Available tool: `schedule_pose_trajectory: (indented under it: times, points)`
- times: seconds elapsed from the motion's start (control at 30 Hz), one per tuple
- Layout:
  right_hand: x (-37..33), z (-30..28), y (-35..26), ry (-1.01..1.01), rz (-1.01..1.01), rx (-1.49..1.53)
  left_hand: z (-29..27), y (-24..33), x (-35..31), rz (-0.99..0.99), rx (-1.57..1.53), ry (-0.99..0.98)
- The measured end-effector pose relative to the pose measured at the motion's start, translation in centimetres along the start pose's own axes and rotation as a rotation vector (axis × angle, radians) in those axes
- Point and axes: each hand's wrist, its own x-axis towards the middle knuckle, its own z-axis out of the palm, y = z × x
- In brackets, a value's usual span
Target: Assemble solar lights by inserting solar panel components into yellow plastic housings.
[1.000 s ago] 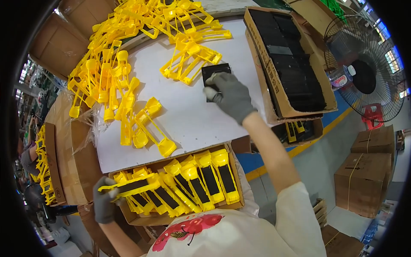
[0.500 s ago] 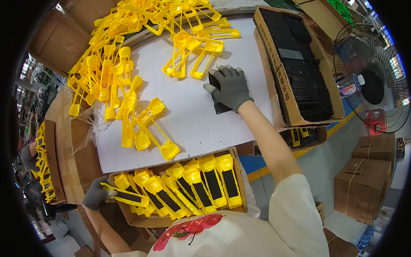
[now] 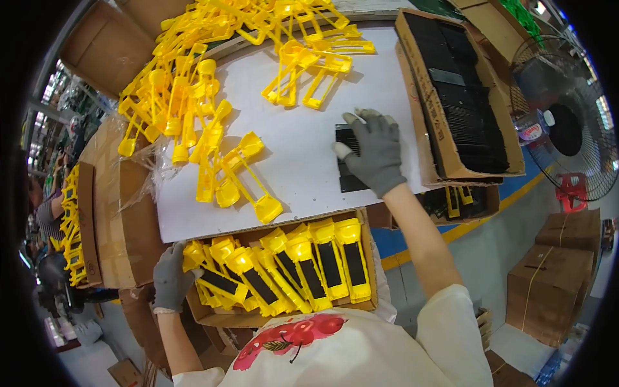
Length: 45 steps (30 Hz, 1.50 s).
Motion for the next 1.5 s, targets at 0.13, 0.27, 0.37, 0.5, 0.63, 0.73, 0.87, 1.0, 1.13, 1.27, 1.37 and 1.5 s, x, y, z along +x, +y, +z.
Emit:
schedule_pose_trajectory:
  times: [0.13, 0.27, 0.37, 0.5, 0.63, 0.73, 0.87, 1.0, 1.13, 1.27, 1.37, 1.5]
  points:
    - [-2.3, -2.2, -0.8, -0.373, -0.097, 0.180, 0.6, 1.3, -1.5, 0.056, -0.069, 0.154]
    - [-4.2, -3.4, -1.2, -0.447, -0.020, 0.081, 2.0, 1.9, -1.5, 0.103, -0.200, 0.242]
    - [-4.0, -2.8, -1.0, -0.494, -0.010, 0.097, 3.4, 2.3, -0.9, 0.146, -0.348, 0.272]
    - [-3.7, -3.1, -1.9, -0.538, 0.013, 0.095, 2.7, 3.0, -1.9, 0.006, -0.392, 0.538]
    - [-4.2, -3.5, -1.6, -0.508, 0.017, 0.107, 2.1, 3.6, -4.6, -0.348, -0.374, 0.360]
    - [-4.0, -3.0, -1.6, -0.543, 0.013, 0.095, 4.2, 5.6, -6.1, -0.387, -0.322, 0.227]
    - [-3.9, -2.9, -1.6, -0.578, -0.013, 0.028, 4.1, 6.0, -6.5, -0.443, -0.440, 0.310]
    - [-3.6, -3.3, -1.7, -0.595, 0.022, 0.039, 3.3, 2.6, -6.8, -0.256, -0.261, 0.349]
    - [-3.3, -3.9, -1.7, -0.553, -0.012, 0.128, 4.8, 0.0, -5.2, -0.079, 0.031, 0.253]
    - [-3.1, -5.9, -3.1, -0.315, 0.133, 0.539, 1.6, -1.0, -4.6, -0.040, 0.059, 0.163]
    - [-3.7, -8.0, -3.8, -0.207, 0.240, 0.686, -1.0, -0.3, -0.9, 0.054, 0.004, 0.352]
    - [-5.4, -7.8, -5.4, -0.141, 0.361, 0.917, -3.0, 2.5, 10.5, 0.273, -0.142, 0.582]
